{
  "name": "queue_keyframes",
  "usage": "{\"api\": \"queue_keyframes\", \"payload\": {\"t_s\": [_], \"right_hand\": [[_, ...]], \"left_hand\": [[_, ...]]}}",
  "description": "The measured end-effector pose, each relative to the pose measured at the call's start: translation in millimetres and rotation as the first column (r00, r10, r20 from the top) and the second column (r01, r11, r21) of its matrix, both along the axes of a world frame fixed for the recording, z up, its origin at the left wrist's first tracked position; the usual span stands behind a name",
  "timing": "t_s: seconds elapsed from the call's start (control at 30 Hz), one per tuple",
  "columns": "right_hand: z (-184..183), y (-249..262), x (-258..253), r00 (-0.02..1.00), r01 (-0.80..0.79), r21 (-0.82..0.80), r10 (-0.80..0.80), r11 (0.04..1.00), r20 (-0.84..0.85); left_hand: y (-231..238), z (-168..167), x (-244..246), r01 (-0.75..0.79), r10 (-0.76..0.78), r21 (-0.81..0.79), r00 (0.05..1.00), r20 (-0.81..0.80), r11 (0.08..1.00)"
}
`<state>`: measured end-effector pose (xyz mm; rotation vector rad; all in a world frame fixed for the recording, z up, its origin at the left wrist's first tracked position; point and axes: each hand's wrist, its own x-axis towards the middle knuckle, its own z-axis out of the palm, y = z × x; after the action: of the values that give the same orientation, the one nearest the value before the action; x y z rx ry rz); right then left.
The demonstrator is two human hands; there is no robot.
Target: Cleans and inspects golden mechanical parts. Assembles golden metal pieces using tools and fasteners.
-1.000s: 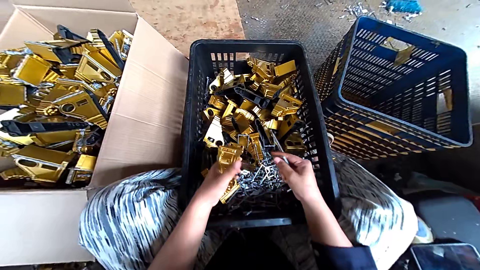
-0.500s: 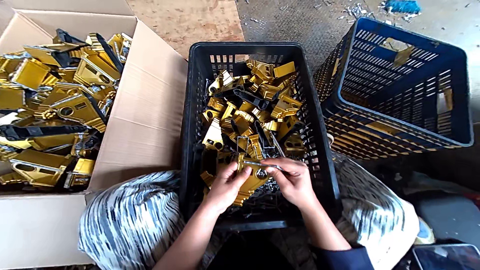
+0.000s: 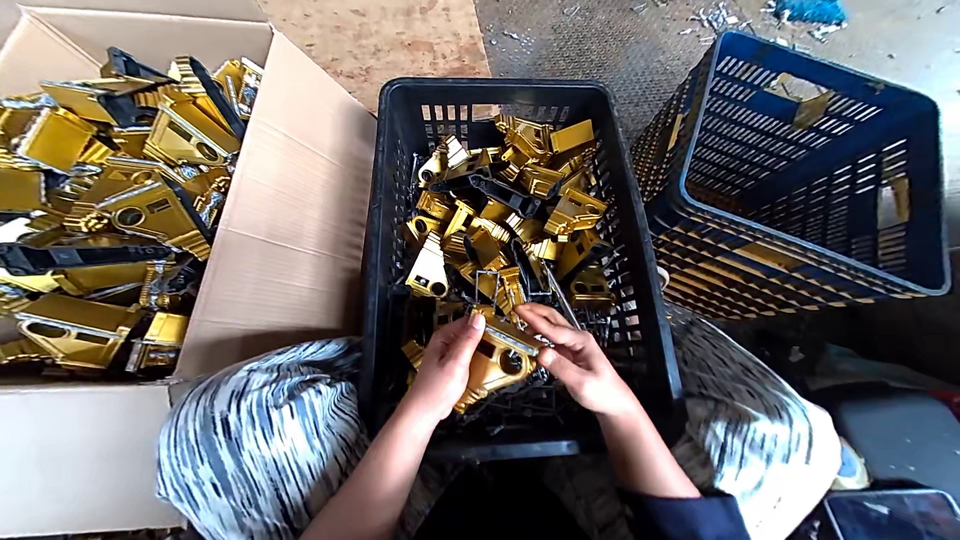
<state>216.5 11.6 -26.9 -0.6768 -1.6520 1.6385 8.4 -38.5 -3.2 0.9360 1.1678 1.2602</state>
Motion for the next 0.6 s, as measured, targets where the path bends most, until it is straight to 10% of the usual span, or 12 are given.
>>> {"api": "queue_keyframes", "payload": {"t_s": [0.23,0.33,0.43,0.5,0.6], "right_hand": [[5,-3,-28,0.907,-0.146,-0.276,0.016,0.95,-0.422],[6,6,-24,0.962,-0.115,-0.194,0.06,0.974,-0.266],[-1,18,-4,0.961,-0.123,-0.038,0.129,0.992,0.244],[-1,19,-7,0.674,-0.203,-0.051,0.178,0.978,0.717],[-14,10,-40,0.157,-0.321,-0.191,0.251,0.928,0.955]], "left_hand": [[-3,0,2,0.191,-0.142,-0.142,0.944,0.297,0.971],[-2,2,-1,0.129,-0.076,-0.187,0.961,0.266,0.974],[4,7,-6,-0.095,0.134,-0.308,0.985,0.107,0.947],[10,8,-9,-0.211,0.232,-0.374,0.973,0.01,0.903],[12,-1,-7,-0.181,0.202,-0.339,0.979,0.027,0.923]]}}
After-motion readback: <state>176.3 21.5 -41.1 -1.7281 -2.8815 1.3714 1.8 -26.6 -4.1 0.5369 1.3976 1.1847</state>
